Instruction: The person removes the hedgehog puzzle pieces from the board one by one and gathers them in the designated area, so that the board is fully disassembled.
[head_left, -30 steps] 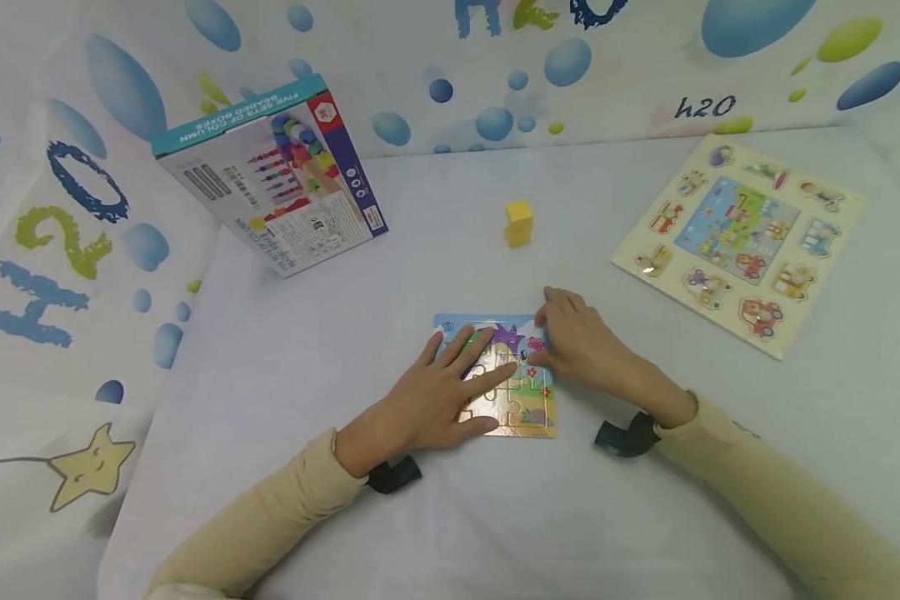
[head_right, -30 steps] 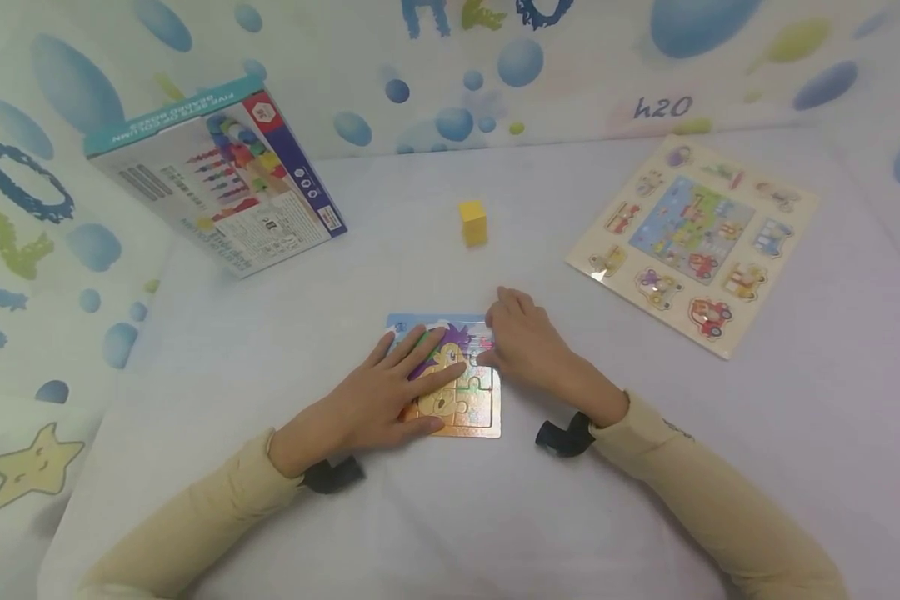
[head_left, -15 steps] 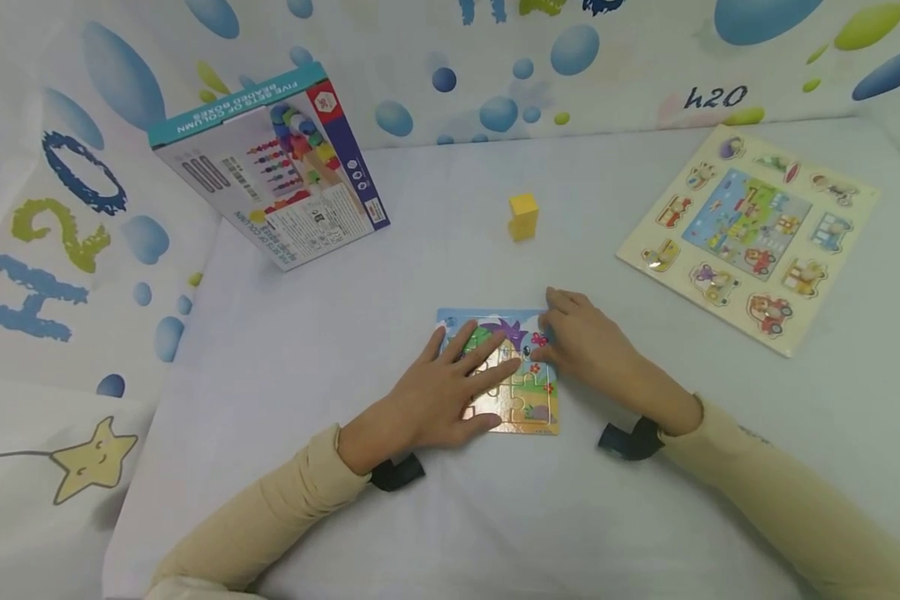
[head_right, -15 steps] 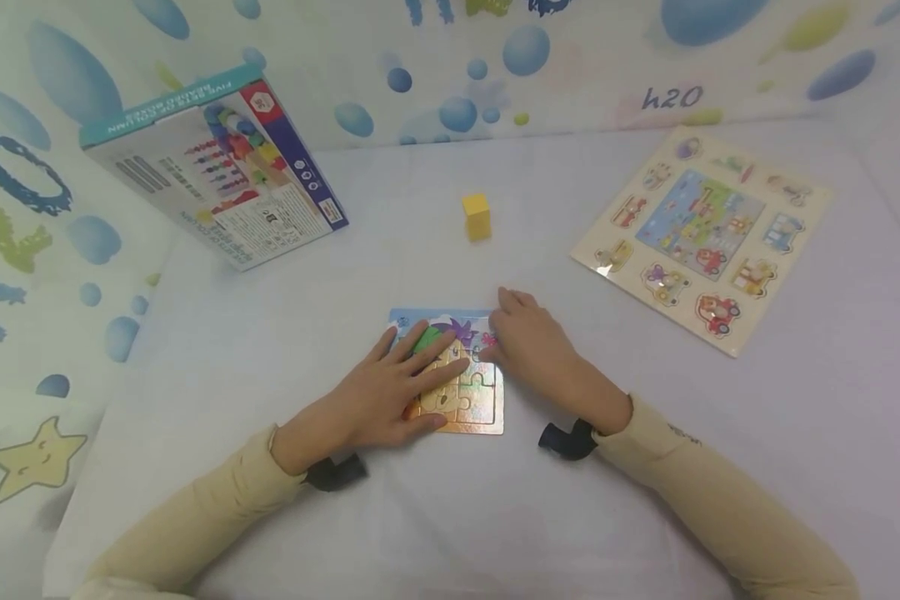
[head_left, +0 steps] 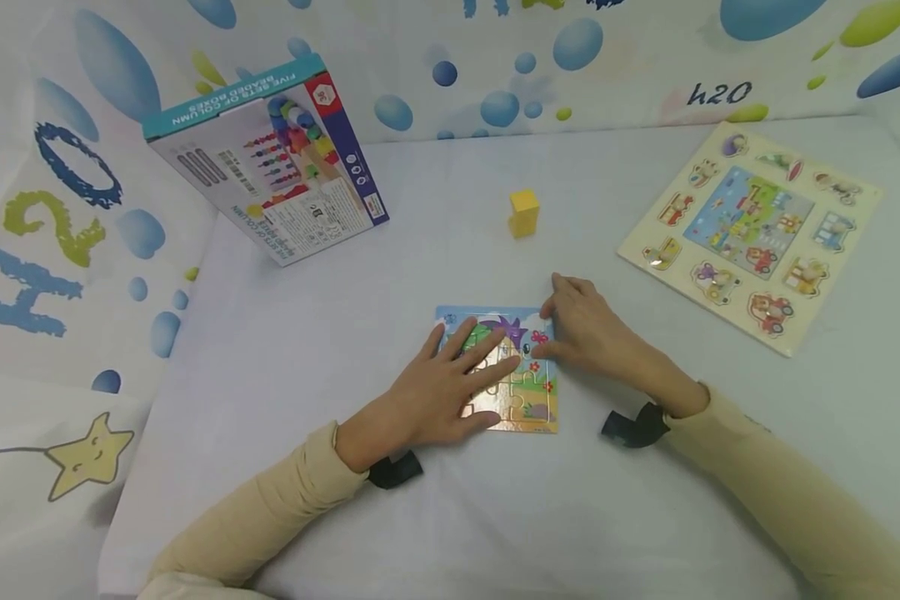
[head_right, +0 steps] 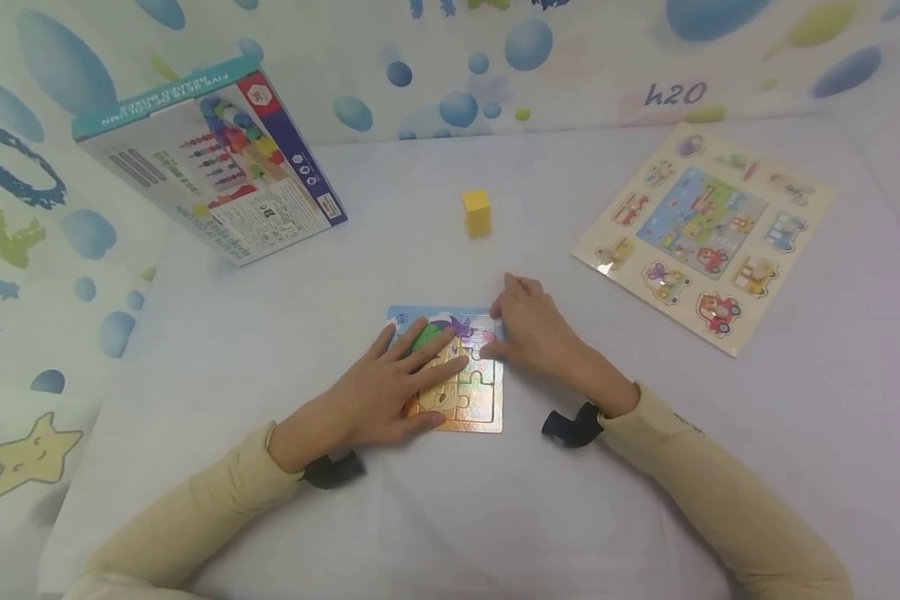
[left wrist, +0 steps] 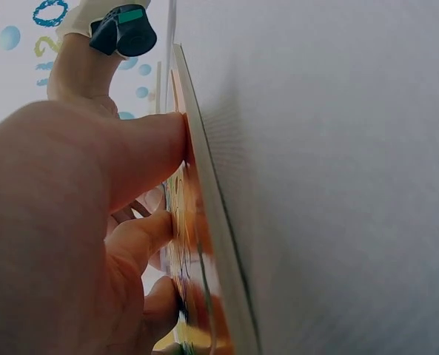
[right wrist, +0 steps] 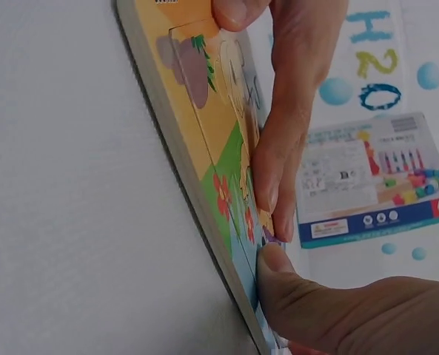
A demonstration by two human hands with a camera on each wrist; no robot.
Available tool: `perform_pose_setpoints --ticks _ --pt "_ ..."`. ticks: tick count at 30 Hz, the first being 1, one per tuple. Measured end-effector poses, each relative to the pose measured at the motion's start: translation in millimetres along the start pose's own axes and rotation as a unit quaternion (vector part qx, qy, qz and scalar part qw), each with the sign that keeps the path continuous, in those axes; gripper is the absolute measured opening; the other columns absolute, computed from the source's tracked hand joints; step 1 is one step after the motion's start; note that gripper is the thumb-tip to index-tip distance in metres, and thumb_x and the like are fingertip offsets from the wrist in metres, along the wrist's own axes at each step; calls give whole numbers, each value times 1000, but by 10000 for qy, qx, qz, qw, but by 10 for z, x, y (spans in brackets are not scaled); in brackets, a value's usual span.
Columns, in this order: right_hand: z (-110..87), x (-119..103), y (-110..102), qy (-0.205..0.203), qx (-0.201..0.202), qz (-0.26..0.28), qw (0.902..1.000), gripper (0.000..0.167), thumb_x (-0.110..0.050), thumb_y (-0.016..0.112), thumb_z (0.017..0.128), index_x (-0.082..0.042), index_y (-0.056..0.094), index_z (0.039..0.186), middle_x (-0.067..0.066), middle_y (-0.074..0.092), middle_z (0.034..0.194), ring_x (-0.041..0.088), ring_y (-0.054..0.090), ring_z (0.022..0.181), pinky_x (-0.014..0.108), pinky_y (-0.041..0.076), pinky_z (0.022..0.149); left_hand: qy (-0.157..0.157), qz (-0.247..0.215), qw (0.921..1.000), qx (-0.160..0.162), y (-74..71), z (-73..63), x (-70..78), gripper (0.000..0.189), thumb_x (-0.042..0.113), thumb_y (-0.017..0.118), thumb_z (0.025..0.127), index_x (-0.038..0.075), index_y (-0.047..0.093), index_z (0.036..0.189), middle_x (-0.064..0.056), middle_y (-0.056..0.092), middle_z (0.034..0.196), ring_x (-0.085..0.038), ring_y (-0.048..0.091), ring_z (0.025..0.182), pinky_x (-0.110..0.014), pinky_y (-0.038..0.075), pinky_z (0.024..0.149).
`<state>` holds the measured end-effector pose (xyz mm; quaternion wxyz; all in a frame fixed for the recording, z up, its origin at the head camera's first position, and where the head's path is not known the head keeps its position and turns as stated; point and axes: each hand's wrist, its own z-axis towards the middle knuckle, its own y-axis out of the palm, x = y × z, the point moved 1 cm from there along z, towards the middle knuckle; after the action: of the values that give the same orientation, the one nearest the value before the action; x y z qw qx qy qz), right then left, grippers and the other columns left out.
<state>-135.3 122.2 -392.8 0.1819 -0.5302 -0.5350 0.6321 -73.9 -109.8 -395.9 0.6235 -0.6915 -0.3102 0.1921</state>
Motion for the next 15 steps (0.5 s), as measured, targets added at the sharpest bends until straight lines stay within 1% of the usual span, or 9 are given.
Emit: perform_pose_setpoints --ticks 6,8,12,15 --pt "-1 6 -26 92 -98 302 9995 49 -26 83 78 4 58 107 38 30 148 51 27 138 58 21 115 21 10 10000 64 -6 -3 1 65 58 42 97 29 30 154 -6 17 163 -40 13 149 -65 16 114" --pt "-7 10 -35 123 -157 382 9991 53 -27 83 78 5 57 112 36 29 150 50 26 139 57 21 116 27 -10 10000 81 -3 -5 0 65 58 43 97 29 30 154 -6 17 163 -40 13 149 -65 15 115" --pt "-33 5 -57 68 -278 255 9993 60 -28 81 81 6 57 124 32 30 152 47 27 141 56 22 116 48 -22 9999 138 11 -3 -6 64 57 44 97 29 31 154 -6 18 163 -40 13 149 -64 16 114" --pt "-55 -13 -71 -25 -316 85 9995 56 -26 79 83 5 60 125 30 34 151 45 30 140 56 24 115 55 0 9998 175 17 -4 -11 64 57 44 97 29 32 154 -6 19 163 -40 14 149 -65 17 114"
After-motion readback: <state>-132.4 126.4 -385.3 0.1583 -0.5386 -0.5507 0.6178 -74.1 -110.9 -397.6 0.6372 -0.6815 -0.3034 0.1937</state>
